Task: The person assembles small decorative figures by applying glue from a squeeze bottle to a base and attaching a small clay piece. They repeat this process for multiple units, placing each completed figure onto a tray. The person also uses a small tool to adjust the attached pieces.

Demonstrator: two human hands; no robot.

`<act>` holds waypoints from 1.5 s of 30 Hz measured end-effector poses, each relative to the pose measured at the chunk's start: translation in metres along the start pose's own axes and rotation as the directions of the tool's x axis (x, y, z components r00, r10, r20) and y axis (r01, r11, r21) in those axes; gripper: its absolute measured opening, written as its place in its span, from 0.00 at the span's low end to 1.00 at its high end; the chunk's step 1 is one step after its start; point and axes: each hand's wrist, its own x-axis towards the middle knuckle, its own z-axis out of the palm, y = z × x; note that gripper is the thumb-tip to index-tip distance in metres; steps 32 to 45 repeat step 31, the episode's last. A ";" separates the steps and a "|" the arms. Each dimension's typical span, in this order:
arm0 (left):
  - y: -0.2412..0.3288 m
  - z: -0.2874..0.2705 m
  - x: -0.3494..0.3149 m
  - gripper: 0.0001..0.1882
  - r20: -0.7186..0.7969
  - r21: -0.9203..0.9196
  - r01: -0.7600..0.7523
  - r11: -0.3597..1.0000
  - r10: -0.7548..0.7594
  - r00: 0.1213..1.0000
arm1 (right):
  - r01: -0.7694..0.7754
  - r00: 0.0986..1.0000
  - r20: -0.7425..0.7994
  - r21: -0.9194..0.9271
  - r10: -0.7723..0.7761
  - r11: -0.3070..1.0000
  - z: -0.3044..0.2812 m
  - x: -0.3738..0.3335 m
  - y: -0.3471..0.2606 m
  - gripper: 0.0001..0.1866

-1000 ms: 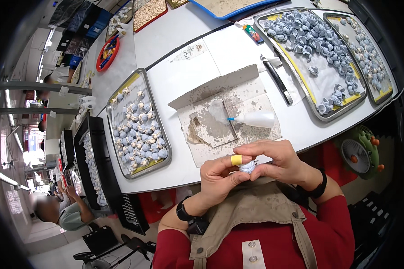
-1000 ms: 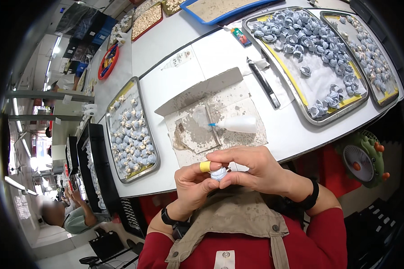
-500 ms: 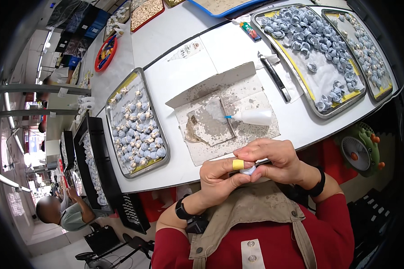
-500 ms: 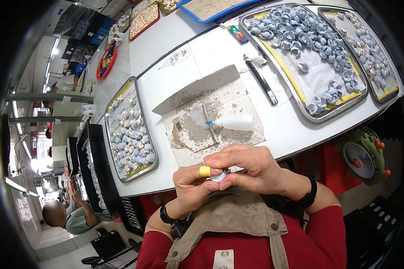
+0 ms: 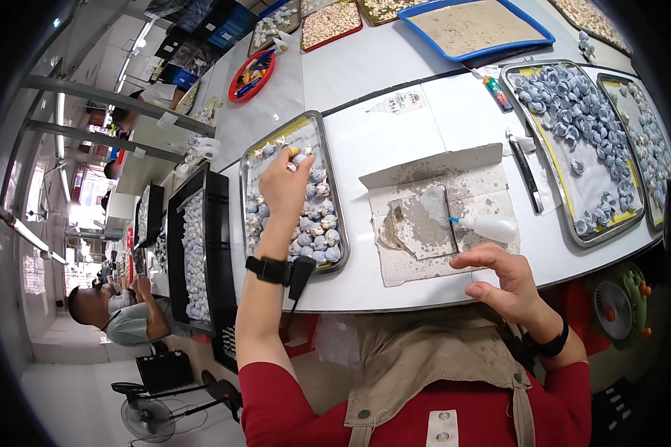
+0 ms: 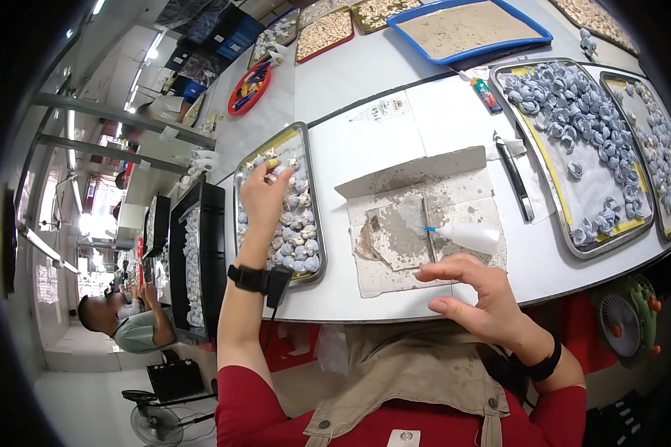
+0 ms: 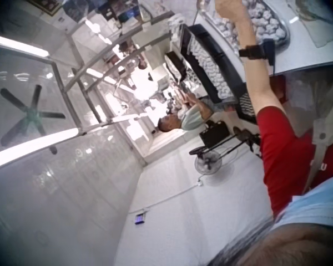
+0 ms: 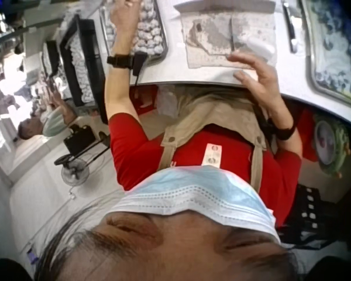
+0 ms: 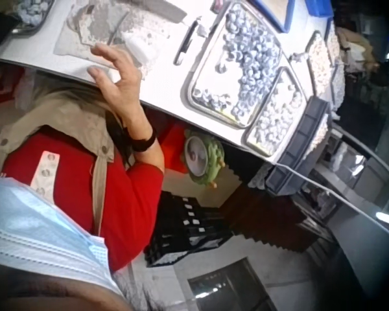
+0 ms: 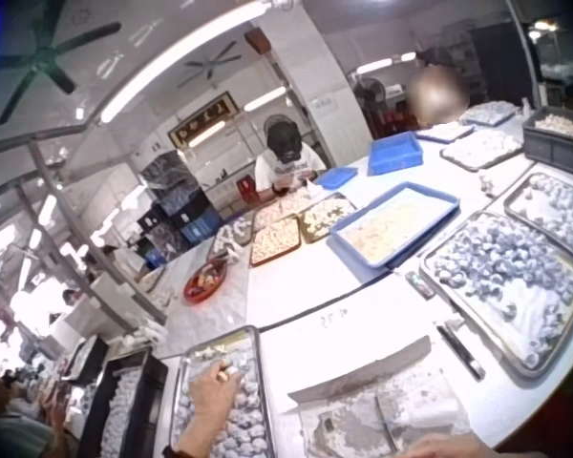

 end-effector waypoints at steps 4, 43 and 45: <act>-0.064 0.032 0.045 0.21 0.101 0.094 0.025 0.995 -0.034 0.994 | -0.017 0.998 -0.067 -0.055 0.013 0.998 -0.002 -0.005 -0.002 0.15; 0.102 -0.017 -0.167 0.27 0.791 -0.564 0.826 0.011 0.295 0.536 | -0.087 0.955 -0.231 -0.816 -0.185 0.572 -0.033 0.002 0.042 0.25; 0.102 -0.017 -0.167 0.27 0.791 -0.564 0.826 0.011 0.295 0.536 | -0.087 0.955 -0.231 -0.816 -0.185 0.572 -0.033 0.002 0.042 0.25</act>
